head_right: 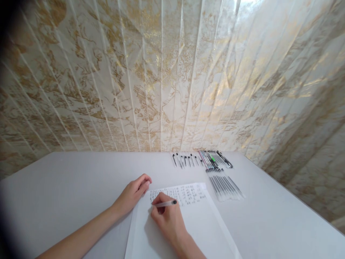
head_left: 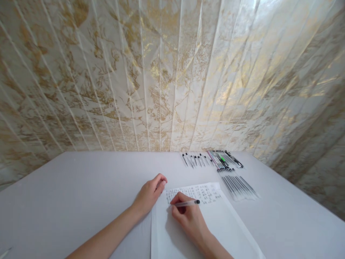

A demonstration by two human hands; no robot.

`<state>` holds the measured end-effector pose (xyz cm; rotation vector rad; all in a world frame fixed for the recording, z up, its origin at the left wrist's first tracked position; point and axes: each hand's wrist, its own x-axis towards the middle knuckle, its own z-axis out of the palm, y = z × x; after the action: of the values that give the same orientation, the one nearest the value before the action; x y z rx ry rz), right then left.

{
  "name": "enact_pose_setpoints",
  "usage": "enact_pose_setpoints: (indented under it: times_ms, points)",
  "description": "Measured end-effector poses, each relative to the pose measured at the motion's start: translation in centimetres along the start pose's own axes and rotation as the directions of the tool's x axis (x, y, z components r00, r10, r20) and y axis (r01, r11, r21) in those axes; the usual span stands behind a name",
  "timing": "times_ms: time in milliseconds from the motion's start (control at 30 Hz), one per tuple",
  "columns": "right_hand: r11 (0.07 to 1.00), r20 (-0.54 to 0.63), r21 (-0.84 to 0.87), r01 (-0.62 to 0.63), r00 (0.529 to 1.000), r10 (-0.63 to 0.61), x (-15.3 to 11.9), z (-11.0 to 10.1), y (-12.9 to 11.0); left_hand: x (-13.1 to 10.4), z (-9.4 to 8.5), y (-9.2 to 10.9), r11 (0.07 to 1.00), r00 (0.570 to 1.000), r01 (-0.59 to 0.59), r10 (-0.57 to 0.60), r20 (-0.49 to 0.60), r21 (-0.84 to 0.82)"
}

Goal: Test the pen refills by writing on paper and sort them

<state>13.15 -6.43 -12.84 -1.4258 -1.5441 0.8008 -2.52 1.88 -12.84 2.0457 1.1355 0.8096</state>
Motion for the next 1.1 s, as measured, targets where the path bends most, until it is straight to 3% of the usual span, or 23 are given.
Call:
enact_pose_setpoints:
  times_ms: [533, 1100]
  points:
    - [0.996, 0.029, 0.005, -0.093, 0.995, 0.093, 0.07, 0.32, 0.29, -0.09, 0.11, -0.27, 0.996, 1.0, -0.008, 0.007, 0.012, 0.09]
    - [0.998, 0.002, 0.002, -0.07, 0.998, 0.07, 0.03, 0.32, 0.3, -0.13, 0.06, -0.1, 0.994, 1.0, -0.007, 0.005, 0.018, 0.11]
